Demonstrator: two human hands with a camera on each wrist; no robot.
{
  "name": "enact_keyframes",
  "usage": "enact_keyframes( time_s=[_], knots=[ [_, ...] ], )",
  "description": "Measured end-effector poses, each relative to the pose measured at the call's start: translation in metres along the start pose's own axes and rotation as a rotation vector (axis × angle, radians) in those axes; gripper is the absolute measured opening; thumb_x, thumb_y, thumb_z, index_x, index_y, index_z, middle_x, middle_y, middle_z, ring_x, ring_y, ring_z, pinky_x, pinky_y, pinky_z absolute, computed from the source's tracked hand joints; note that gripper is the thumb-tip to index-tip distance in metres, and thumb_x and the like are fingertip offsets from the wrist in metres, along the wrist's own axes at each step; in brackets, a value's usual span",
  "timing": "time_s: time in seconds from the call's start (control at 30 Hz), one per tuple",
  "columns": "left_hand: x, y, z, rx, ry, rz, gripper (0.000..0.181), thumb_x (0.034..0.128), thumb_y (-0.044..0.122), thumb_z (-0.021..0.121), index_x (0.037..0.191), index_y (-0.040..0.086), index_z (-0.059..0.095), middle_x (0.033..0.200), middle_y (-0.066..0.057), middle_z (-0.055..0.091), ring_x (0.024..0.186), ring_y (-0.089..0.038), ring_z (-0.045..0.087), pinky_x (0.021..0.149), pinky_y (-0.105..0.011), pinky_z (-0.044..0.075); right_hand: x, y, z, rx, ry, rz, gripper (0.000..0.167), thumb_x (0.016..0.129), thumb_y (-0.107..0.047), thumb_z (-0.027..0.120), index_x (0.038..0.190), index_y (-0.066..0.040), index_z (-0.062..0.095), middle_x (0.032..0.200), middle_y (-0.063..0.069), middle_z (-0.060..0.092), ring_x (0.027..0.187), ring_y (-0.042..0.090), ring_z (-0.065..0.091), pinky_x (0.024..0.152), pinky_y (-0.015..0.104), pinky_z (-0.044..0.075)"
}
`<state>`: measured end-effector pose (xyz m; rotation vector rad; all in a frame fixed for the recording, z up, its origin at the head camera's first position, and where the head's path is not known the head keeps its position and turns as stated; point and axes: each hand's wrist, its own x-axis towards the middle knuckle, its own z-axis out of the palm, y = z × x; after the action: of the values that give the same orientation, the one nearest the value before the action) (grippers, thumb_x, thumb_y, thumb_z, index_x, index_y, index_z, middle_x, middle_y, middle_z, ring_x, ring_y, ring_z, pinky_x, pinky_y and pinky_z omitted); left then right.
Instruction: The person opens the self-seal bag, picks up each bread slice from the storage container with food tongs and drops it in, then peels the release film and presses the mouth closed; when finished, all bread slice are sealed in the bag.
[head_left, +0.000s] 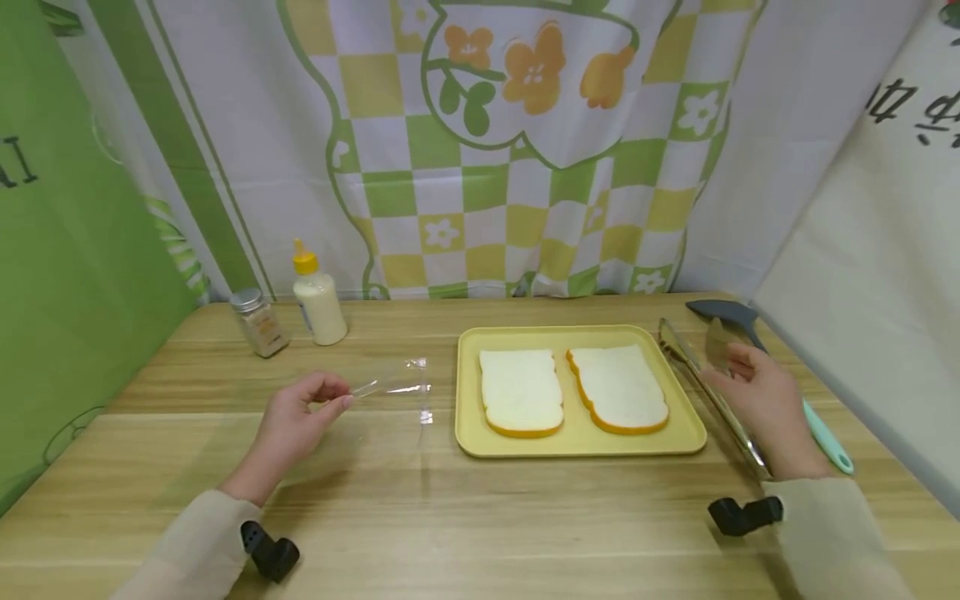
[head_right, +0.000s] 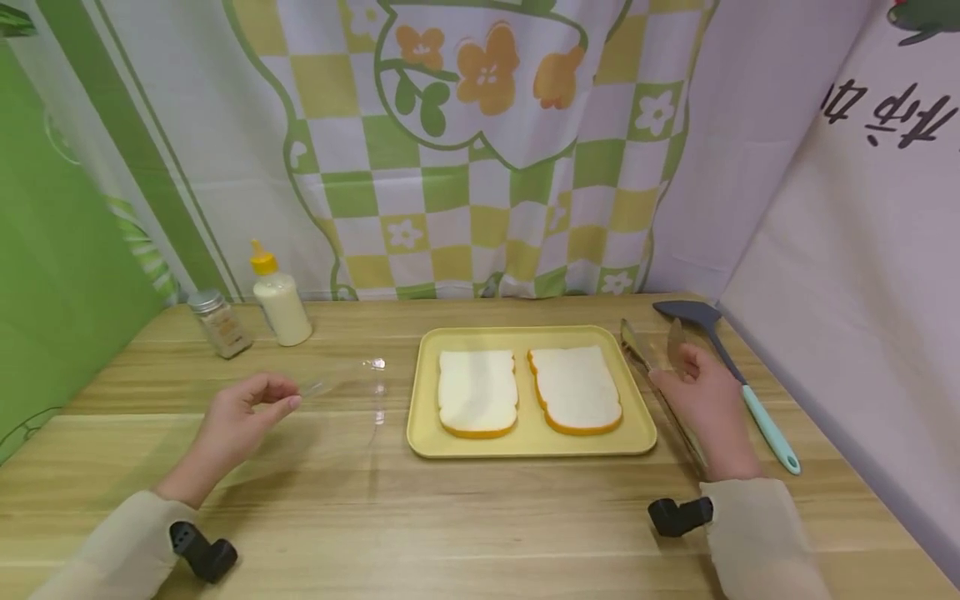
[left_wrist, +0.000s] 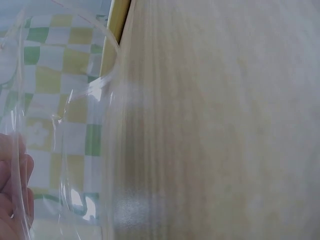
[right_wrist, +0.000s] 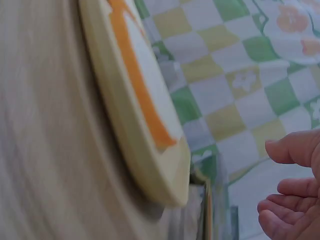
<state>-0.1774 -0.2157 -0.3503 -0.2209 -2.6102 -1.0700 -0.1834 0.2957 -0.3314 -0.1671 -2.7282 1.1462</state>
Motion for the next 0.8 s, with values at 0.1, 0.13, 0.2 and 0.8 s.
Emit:
enact_keyframes(
  time_s=[0.1, 0.13, 0.2, 0.8],
  knots=[
    [0.0, -0.002, 0.0, -0.003, 0.007, 0.014, 0.005, 0.0861, 0.009, 0.065, 0.091, 0.007, 0.065, 0.088, -0.006, 0.067, 0.083, -0.016, 0.058, 0.064, -0.024, 0.047, -0.001, 0.012, -0.003, -0.024, -0.021, 0.044, 0.08, 0.092, -0.042, 0.051, 0.141, 0.013, 0.017, 0.139, 0.038, 0.027, 0.122, 0.055, 0.031, 0.094, 0.061, 0.034],
    [0.0, -0.002, 0.0, -0.002, 0.008, 0.018, 0.005, 0.0862, 0.009, 0.065, 0.091, 0.007, 0.065, 0.088, -0.006, 0.067, 0.083, -0.016, 0.058, 0.063, -0.023, 0.047, -0.001, 0.015, -0.003, -0.025, -0.029, 0.056, 0.082, 0.092, -0.042, 0.051, 0.141, 0.013, 0.015, 0.139, 0.038, 0.025, 0.123, 0.055, 0.03, 0.095, 0.061, 0.033],
    [0.0, -0.003, 0.0, -0.004, 0.012, 0.019, 0.006, 0.0862, 0.009, 0.065, 0.091, 0.007, 0.065, 0.088, -0.006, 0.067, 0.083, -0.016, 0.058, 0.063, -0.023, 0.047, 0.0, 0.02, -0.002, -0.02, -0.047, 0.077, 0.084, 0.092, -0.042, 0.052, 0.141, 0.013, 0.012, 0.14, 0.039, 0.023, 0.123, 0.056, 0.028, 0.095, 0.061, 0.032],
    [-0.001, -0.003, -0.001, -0.016, 0.032, 0.018, 0.006, 0.0859, 0.01, 0.066, 0.091, 0.006, 0.066, 0.088, -0.006, 0.067, 0.083, -0.014, 0.057, 0.065, -0.022, 0.047, 0.002, 0.041, 0.006, -0.073, -0.092, 0.146, 0.095, 0.086, -0.048, 0.059, 0.141, 0.013, 0.011, 0.138, 0.042, 0.021, 0.122, 0.058, 0.025, 0.094, 0.064, 0.03]
  ],
)
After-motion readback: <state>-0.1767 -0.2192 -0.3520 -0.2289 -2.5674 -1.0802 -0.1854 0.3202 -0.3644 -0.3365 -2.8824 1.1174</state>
